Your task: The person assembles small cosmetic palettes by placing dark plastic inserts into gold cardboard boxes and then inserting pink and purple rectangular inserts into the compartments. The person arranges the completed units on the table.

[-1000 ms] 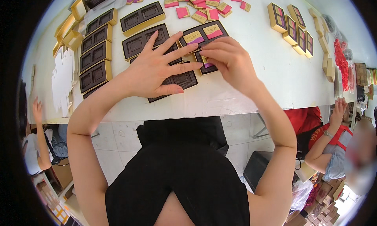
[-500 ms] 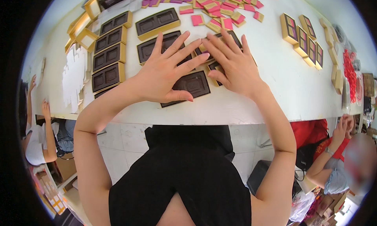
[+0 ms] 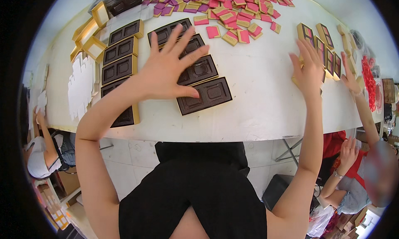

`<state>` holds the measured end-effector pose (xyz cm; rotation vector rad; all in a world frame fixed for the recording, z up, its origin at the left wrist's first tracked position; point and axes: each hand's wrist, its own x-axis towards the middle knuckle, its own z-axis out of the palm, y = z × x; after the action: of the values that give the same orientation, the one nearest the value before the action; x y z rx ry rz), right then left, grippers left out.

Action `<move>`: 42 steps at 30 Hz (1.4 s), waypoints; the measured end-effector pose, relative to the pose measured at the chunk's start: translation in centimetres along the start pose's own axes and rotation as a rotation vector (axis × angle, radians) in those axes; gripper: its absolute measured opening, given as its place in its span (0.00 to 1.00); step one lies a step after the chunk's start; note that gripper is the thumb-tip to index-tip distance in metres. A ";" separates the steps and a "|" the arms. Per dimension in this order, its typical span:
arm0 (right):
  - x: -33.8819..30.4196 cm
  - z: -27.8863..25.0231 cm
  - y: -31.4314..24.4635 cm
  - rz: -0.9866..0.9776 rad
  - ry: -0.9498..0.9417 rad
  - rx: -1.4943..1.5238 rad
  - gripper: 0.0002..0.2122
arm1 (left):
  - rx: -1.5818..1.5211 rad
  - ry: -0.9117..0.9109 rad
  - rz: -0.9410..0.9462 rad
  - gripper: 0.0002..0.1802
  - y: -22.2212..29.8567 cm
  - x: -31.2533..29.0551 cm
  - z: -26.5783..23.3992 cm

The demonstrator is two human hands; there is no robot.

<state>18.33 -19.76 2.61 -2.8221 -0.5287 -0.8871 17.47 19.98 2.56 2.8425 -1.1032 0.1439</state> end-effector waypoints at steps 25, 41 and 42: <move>9.3 9.8 -17.6 -0.570 -0.306 0.400 0.18 | -0.124 -0.024 -0.096 0.59 0.1 -3.8 0.5; 18.0 17.9 -13.3 -0.644 -0.093 0.094 0.08 | -0.175 0.080 -0.043 0.51 0.7 -3.5 1.4; 17.7 17.1 -13.7 -0.566 -0.081 0.142 0.08 | -0.178 0.070 -0.032 0.50 0.7 -3.5 1.5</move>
<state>35.80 2.06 -0.83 -2.6162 -1.3852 -0.7692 14.45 21.63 0.73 2.6748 -1.0027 0.1341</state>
